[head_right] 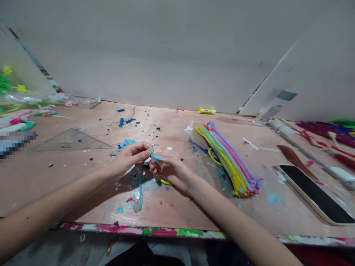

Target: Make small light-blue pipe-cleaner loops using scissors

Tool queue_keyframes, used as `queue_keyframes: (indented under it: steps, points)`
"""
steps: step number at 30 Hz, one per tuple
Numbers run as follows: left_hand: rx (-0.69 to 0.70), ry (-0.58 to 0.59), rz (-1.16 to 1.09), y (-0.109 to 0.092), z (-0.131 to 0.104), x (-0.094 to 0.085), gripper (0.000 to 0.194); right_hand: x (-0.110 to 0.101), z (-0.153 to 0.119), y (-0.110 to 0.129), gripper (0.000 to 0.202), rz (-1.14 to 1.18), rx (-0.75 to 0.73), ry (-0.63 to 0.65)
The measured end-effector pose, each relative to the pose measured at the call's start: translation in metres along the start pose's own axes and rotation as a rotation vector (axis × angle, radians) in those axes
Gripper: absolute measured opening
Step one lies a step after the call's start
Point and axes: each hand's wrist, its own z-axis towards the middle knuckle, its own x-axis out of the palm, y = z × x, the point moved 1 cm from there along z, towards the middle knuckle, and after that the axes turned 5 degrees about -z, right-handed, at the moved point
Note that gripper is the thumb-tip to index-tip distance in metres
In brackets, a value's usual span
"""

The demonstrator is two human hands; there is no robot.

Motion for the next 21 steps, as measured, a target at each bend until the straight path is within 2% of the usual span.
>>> queue_keyframes:
  steps: [7, 14, 17, 21]
  points:
    - [-0.012, 0.064, 0.037, 0.001, -0.002, -0.005, 0.022, 0.003, -0.003, -0.005, 0.013, 0.065, -0.019, 0.092]
    - [0.025, 0.087, 0.187, 0.001, -0.004, -0.008, 0.017, 0.004, -0.005, -0.007, 0.008, 0.056, -0.039, 0.21]
    - [0.047, 0.083, 0.284, 0.0, -0.004, -0.009, 0.017, 0.005, -0.005, -0.008, 0.008, 0.013, -0.032, 0.171]
    - [0.066, 0.05, 0.404, -0.002, -0.002, -0.011, 0.016, 0.005, -0.003, -0.008, 0.017, -0.096, -0.048, 0.045]
